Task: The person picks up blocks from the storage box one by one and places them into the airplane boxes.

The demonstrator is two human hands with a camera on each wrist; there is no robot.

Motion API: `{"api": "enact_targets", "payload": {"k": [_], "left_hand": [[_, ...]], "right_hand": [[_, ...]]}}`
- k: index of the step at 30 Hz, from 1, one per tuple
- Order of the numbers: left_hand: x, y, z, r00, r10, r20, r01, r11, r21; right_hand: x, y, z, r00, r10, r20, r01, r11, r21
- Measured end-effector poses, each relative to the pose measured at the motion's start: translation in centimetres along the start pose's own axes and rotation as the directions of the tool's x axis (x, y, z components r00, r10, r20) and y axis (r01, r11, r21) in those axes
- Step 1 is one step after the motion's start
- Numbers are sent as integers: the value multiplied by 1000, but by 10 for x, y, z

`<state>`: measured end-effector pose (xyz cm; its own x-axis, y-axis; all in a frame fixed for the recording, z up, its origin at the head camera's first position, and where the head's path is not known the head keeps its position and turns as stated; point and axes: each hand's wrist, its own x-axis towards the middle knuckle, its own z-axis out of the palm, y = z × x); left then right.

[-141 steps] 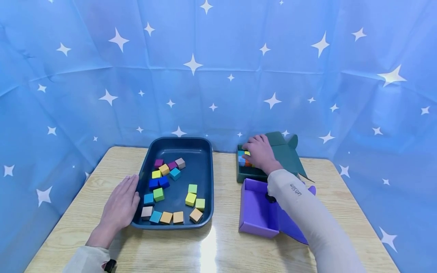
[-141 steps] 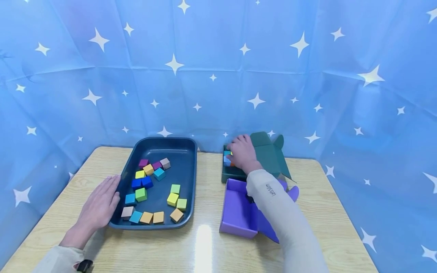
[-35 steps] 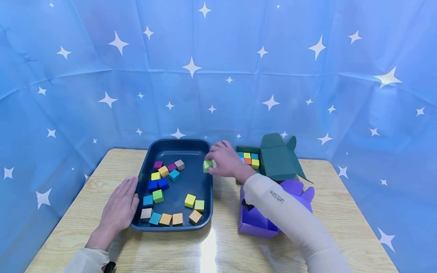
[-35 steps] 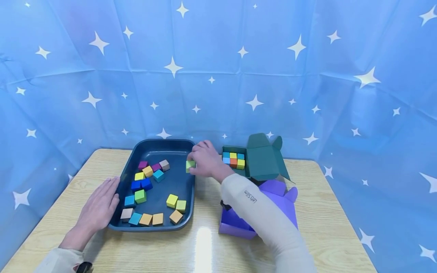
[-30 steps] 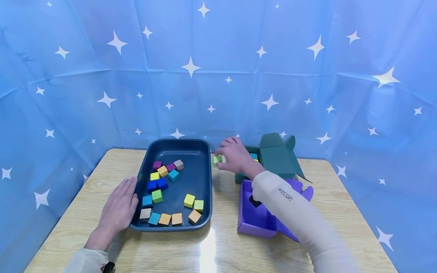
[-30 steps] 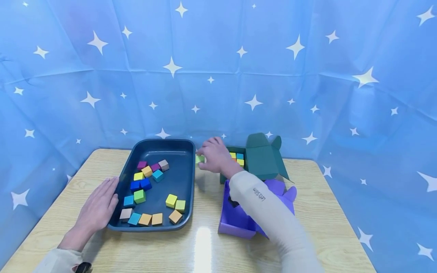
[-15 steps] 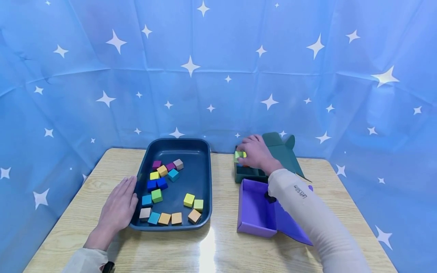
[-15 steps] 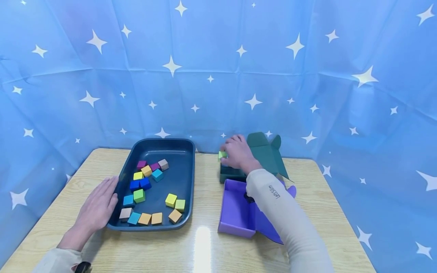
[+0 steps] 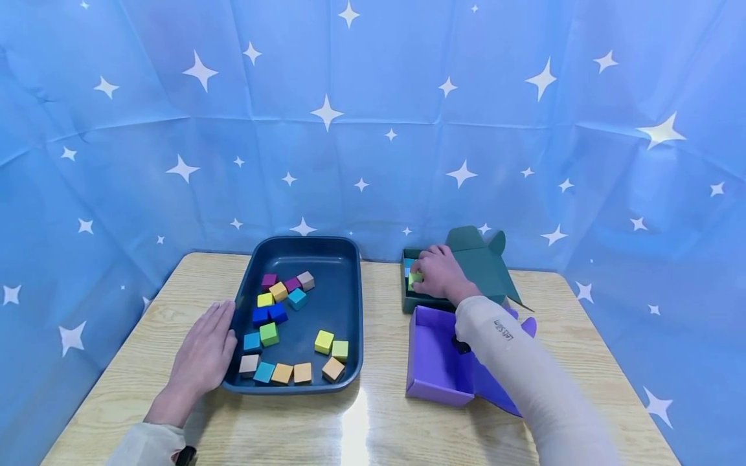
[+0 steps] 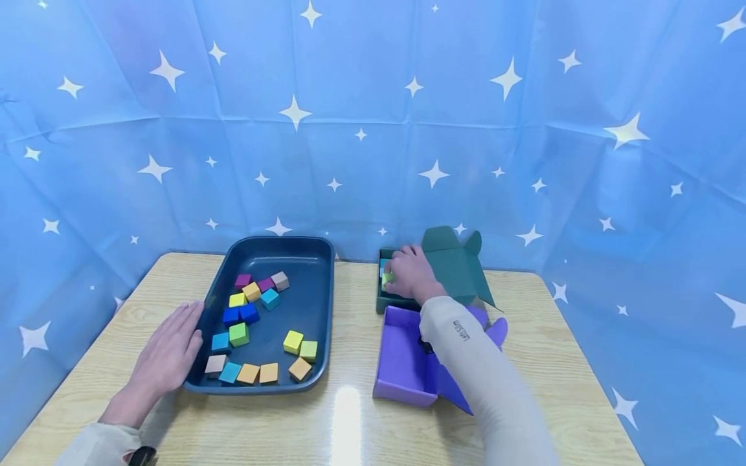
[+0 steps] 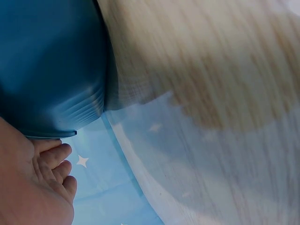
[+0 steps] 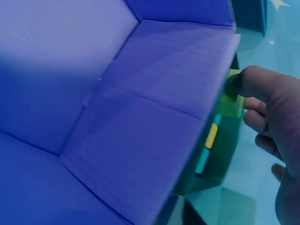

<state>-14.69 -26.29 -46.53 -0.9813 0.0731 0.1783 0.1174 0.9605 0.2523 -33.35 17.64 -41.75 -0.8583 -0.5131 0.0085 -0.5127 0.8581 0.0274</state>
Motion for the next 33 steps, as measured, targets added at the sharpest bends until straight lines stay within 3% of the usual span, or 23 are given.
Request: {"api": "enact_targets", "payload": {"k": [24,33], "left_hand": [[-1,-1,2,1000,13,-12,-13,1000,-4],[-1,-1,3,1000,7,-22,-7,1000,1]], "right_hand": [[8,4,26,1000,-23,2,23,999,-28],[11,3,32,999,-24,-36,22,999,-48]]}}
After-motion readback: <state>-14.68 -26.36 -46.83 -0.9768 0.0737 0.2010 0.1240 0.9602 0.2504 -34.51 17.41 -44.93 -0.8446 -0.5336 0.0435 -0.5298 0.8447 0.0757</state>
